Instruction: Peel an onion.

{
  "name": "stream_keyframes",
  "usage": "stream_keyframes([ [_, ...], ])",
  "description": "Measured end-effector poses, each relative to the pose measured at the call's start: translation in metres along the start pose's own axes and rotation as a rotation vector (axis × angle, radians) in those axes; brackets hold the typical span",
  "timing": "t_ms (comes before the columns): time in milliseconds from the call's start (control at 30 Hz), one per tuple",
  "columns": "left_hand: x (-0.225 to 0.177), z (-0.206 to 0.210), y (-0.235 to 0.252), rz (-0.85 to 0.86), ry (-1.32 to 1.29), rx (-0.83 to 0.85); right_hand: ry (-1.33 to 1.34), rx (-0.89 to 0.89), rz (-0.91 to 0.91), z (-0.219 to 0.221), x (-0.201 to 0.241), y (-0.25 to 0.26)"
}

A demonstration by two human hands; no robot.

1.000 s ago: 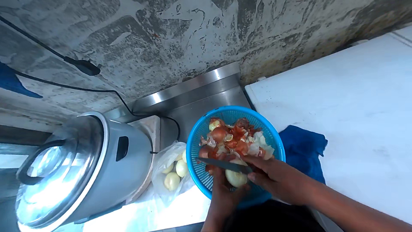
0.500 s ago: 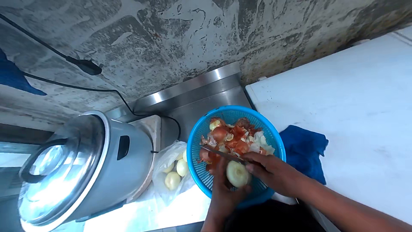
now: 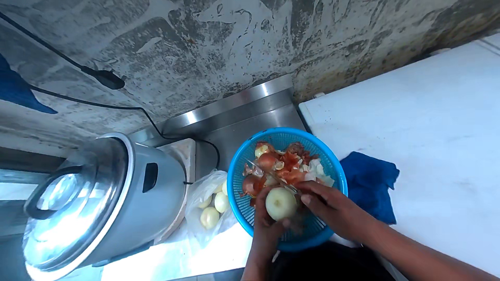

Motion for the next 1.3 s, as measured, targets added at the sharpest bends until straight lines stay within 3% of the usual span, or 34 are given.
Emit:
stream_keyframes([
  [300,0.004,-0.009,0.0,-0.069,-0.118,-0.164,0.124,-0.097,0.032,0.002,-0.009,-0.001],
  [533,0.003,-0.012,0.002,-0.053,-0.149,-0.205,0.168,-0.362,-0.016,-0.013,-0.012,-0.008],
  [733,0.005,-0.014,0.003,-0.08,-0.186,-0.225,-0.131,-0.151,0.002,0.003,0.002,-0.012],
  [833,0.004,-0.013,0.003,-0.058,-0.21,-0.21,-0.176,-0.094,-0.096,0.021,0.013,-0.015],
  [967,0.003,-0.01,0.002,-0.055,-0.211,-0.184,-0.217,0.025,-0.093,0.033,0.013,-0.011],
  [1133,0.007,-0.012,0.0,-0.073,-0.23,-0.153,-0.18,-0.035,-0.16,0.031,0.005,-0.005],
  [1300,0.009,-0.01,-0.001,-0.114,-0.261,-0.097,-0.085,-0.114,0.023,0.013,-0.01,0.006],
])
Point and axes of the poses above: each hand's wrist, its own y-axis towards the middle knuckle, its own z-axis out of the palm, x = y × z, the point moved 7 cm from there along y, towards the middle knuckle, and after that the axes turned 5 degrees about x, right-handed, at the moved point
